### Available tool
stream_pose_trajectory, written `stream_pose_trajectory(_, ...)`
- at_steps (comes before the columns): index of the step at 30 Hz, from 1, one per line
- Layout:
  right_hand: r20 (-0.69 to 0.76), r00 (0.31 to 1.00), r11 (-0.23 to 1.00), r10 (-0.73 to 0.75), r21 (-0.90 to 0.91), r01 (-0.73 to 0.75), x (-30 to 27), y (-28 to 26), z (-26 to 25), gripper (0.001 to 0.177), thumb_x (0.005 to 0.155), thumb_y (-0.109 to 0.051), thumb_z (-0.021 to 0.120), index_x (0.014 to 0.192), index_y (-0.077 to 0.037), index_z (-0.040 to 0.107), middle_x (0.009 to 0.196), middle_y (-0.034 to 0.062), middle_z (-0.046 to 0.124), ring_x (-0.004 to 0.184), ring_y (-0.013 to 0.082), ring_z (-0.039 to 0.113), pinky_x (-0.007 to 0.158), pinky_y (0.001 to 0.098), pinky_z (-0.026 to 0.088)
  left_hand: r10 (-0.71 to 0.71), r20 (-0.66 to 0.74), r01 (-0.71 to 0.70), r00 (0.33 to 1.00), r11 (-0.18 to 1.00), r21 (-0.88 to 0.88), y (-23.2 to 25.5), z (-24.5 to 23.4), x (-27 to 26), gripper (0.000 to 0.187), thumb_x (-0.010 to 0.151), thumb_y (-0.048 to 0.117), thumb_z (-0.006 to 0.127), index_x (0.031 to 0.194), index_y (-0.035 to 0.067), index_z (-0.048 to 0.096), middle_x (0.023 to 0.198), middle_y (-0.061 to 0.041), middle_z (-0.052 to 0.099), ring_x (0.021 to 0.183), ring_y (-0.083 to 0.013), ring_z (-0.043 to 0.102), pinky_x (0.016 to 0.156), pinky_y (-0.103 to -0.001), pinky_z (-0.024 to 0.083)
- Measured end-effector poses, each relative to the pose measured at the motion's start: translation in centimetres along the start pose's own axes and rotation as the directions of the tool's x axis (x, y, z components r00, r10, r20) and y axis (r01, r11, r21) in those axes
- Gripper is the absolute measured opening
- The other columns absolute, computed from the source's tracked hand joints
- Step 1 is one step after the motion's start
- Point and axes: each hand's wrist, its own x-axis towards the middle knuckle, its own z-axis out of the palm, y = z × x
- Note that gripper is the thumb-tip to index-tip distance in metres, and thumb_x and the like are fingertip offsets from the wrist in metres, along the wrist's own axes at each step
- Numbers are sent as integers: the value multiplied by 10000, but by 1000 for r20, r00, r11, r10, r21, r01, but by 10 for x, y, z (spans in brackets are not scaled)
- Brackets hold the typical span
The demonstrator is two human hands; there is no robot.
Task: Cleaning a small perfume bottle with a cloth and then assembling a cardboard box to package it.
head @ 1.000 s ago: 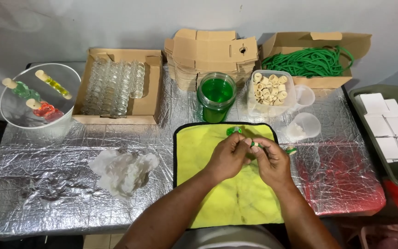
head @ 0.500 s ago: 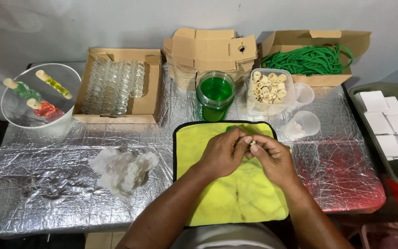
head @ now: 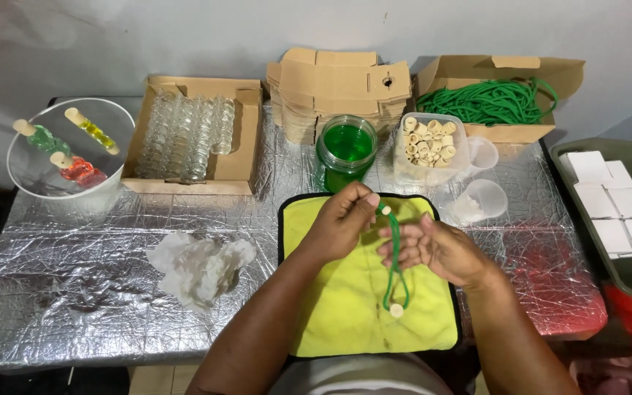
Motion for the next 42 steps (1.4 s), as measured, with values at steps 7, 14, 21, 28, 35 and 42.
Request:
stream_pose_trajectory(7, -106, 994, 964, 37, 265, -8, 15, 41, -4, 704, 1057, -570, 289, 1174, 38, 625, 966, 252, 767, 886, 342, 780, 810, 504, 641, -83, 10, 65, 996, 842, 536, 36, 19, -5, 141, 997, 168, 600, 939, 40, 609, 689, -217, 620, 693, -392, 668, 628, -470, 515)
stream_pose_trajectory(14, -73, 995, 899, 72, 436, -33, 17, 47, -13, 610, 1083, -445, 371, 954, 66, 678, 825, 287, 759, 779, 369, 789, 760, 533, 663, -82, 122, -13, 989, 777, 629, 43, 20, -3, 128, 972, 173, 612, 891, 74, 617, 706, -170, 638, 747, -396, 688, 660, -473, 542)
stream_pose_trajectory(21, -69, 996, 867, 55, 498, -14, 19, 62, -25, 462, 1088, -319, 410, 989, 37, 686, 864, 262, 766, 815, 333, 786, 775, 513, 661, -114, 105, 28, 988, 799, 601, 34, 19, -4, 146, 1005, 185, 593, 925, 64, 609, 727, -197, 627, 783, -422, 679, 672, -498, 532)
stream_pose_trajectory(28, -38, 999, 880, 10, 476, 9, 22, 61, -26, 462, 1089, -343, 400, 978, 6, 682, 871, 268, 767, 841, 337, 786, 796, 508, 657, -123, 18, 88, 992, 800, 593, 26, 14, -4, 176, 1002, 244, 634, 899, 102, 623, 695, -158, 617, 758, -365, 685, 687, -444, 535)
stream_pose_trajectory(35, -5, 1000, 880, -7, 475, 9, 20, 58, -22, 472, 1094, -340, 369, 997, -1, 681, 891, 259, 768, 851, 324, 786, 803, 494, 657, -204, -70, 208, 976, 803, 558, 31, 8, -2, 198, 1012, 265, 622, 902, 104, 656, 675, -134, 639, 734, -322, 676, 710, -426, 530)
stream_pose_trajectory(42, -16, 1000, 870, -19, 493, 25, 20, 59, -20, 452, 1103, -317, 373, 1015, 12, 671, 916, 280, 766, 855, 342, 785, 770, 491, 662, -328, -156, 355, 932, 737, 575, 41, 2, -5, 217, 1010, 319, 606, 943, 127, 680, 720, -134, 668, 791, -331, 693, 766, -435, 529)
